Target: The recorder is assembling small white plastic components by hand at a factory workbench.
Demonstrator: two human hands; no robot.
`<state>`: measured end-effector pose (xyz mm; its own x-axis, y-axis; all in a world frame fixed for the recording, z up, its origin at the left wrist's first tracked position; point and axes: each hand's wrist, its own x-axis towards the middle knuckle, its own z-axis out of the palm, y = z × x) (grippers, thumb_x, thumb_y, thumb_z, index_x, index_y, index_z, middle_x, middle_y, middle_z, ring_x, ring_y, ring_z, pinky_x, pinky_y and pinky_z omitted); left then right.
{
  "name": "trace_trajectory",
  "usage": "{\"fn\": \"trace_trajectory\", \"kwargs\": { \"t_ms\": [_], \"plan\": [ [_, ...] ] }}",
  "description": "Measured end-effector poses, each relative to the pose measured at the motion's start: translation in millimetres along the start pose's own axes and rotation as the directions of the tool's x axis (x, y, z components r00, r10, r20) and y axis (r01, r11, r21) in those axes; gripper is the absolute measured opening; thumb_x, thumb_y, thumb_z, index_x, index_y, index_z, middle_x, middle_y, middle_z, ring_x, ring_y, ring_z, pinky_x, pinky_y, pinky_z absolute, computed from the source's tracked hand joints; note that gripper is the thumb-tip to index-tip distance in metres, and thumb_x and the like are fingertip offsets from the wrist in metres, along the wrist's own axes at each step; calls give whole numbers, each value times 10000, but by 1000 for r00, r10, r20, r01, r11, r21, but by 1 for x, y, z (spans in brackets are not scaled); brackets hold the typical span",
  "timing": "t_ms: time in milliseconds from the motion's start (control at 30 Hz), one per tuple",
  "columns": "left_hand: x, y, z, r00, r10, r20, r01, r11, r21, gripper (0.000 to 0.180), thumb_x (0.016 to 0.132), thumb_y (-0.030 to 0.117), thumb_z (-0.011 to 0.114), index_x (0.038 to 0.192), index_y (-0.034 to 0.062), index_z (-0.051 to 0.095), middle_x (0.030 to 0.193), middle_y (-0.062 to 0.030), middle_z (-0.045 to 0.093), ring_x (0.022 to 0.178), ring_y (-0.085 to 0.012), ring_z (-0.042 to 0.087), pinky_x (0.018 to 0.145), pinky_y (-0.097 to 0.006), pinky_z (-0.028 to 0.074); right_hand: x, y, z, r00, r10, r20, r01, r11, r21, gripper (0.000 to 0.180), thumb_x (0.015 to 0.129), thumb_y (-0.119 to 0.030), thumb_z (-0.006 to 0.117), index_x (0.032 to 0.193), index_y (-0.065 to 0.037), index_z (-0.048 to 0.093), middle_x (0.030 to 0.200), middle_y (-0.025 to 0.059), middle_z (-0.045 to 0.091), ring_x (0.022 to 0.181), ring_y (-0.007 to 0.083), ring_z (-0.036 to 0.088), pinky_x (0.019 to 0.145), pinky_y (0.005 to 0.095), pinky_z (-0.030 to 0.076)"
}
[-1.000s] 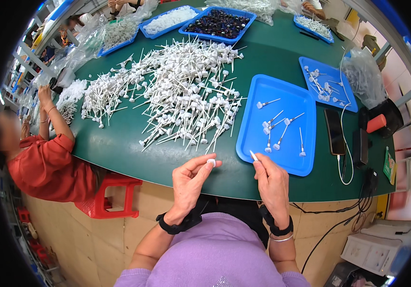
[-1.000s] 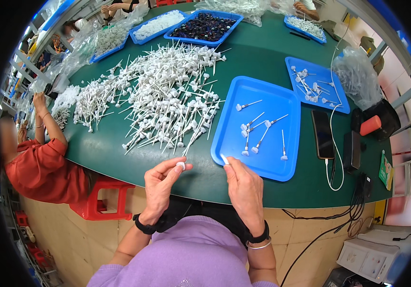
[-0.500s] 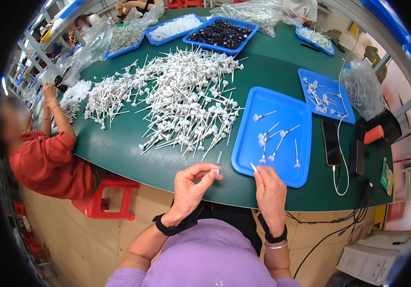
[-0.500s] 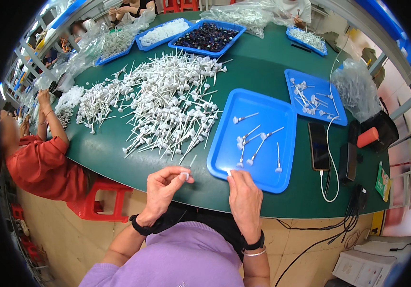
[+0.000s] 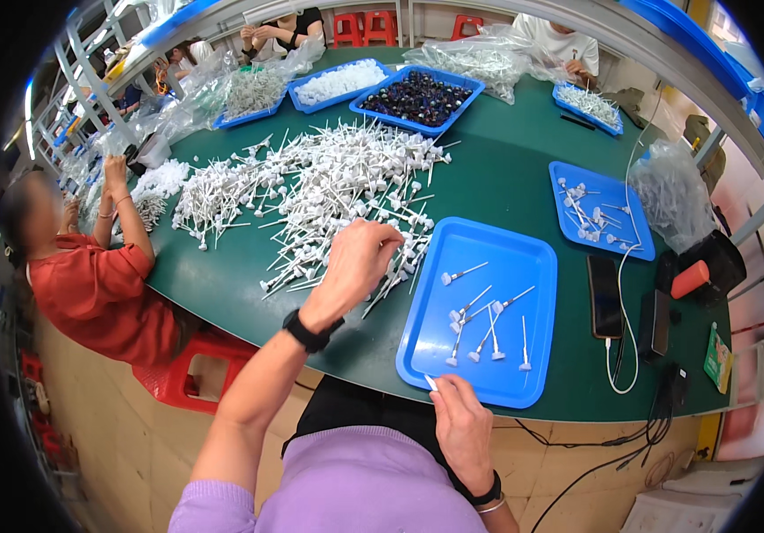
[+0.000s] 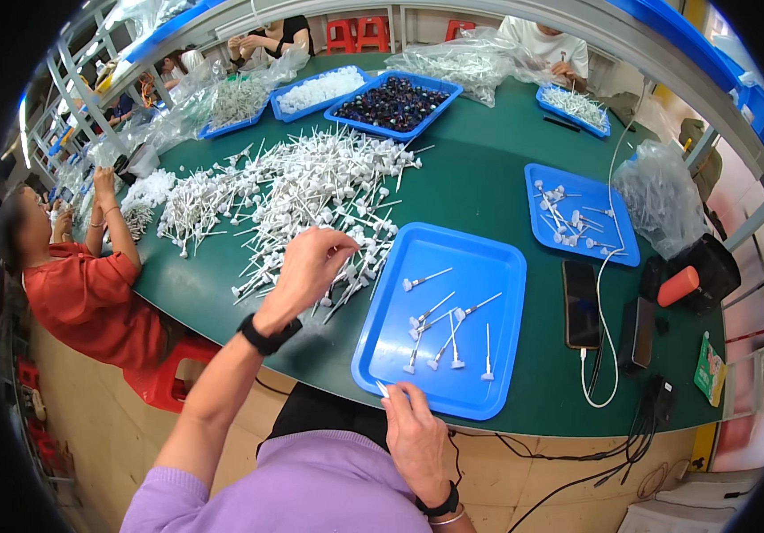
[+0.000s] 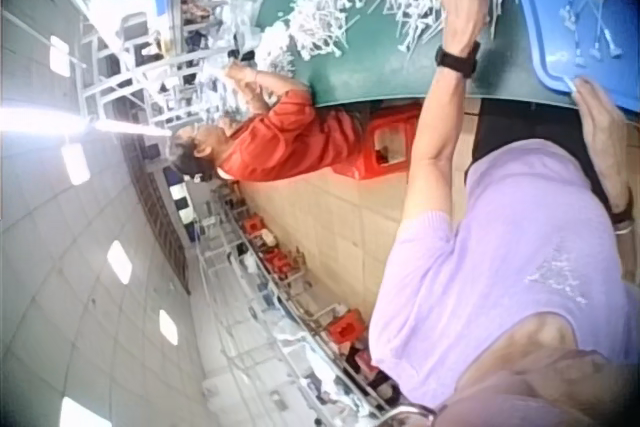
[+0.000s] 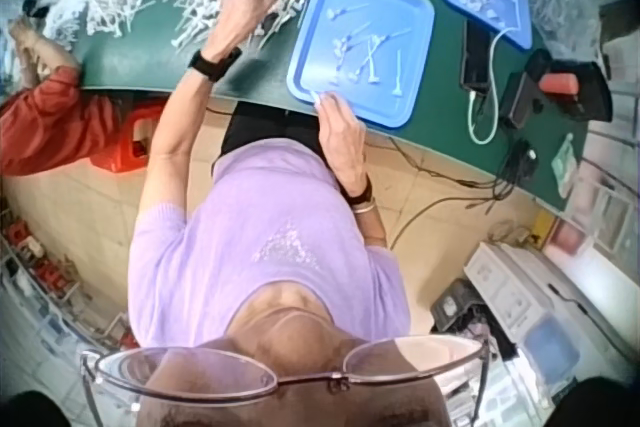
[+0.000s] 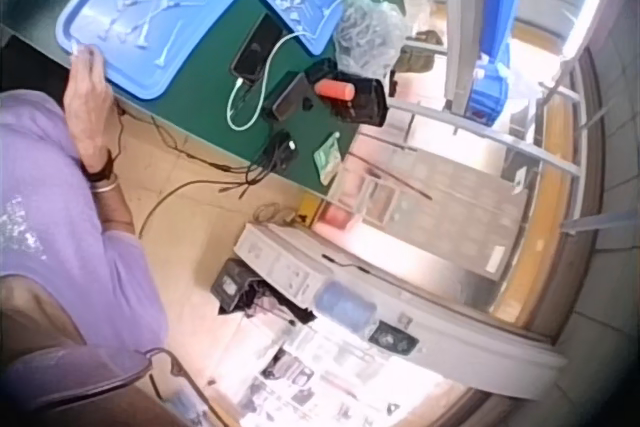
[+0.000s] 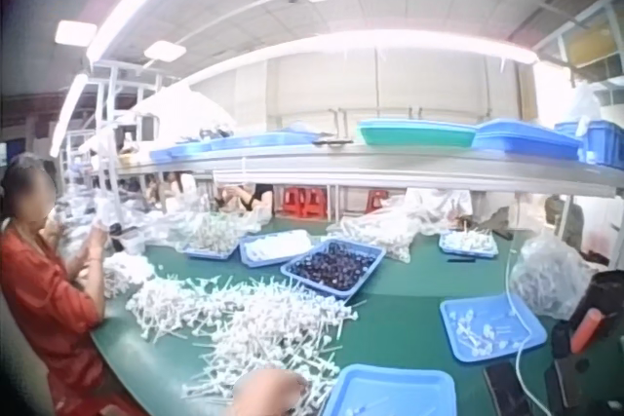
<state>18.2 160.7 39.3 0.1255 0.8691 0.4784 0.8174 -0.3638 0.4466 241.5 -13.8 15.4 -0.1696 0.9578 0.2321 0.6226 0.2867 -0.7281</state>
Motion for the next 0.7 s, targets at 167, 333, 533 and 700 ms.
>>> {"fn": "trace_trajectory", "kwargs": {
  "t_ms": [167,333,533,700],
  "plan": [
    [27,-34,42,976,-59,212,-10,951,310,123,779,167,735,760,46,750,691,-169,686,668,-364,680,646,-457,530,4,9,1,998,-47,45,45,998,49,192,901,-61,677,1088,-16,670,1048,154,668,809,384,669,647,436,530],
    [33,-30,52,954,-164,252,64,929,364,182,755,216,765,735,36,755,670,-187,684,652,-359,685,643,-448,543,3,22,1,991,-123,47,119,990,71,199,931,-115,658,1113,-35,652,1068,147,659,731,374,676,580,431,548],
    [31,-31,46,917,-310,251,235,928,288,185,754,255,775,785,72,775,691,-118,707,654,-307,689,655,-391,539,5,20,-11,980,-125,153,114,990,82,213,924,-97,662,1126,-29,670,1070,155,673,800,382,682,641,434,543],
    [1,39,-22,844,-406,350,479,865,-150,144,859,183,754,907,47,743,749,-54,708,631,-84,642,563,-267,482,6,23,-11,984,-113,139,103,992,79,210,933,-99,650,1127,-19,665,1080,173,671,820,396,678,655,444,544]
  ]
}}
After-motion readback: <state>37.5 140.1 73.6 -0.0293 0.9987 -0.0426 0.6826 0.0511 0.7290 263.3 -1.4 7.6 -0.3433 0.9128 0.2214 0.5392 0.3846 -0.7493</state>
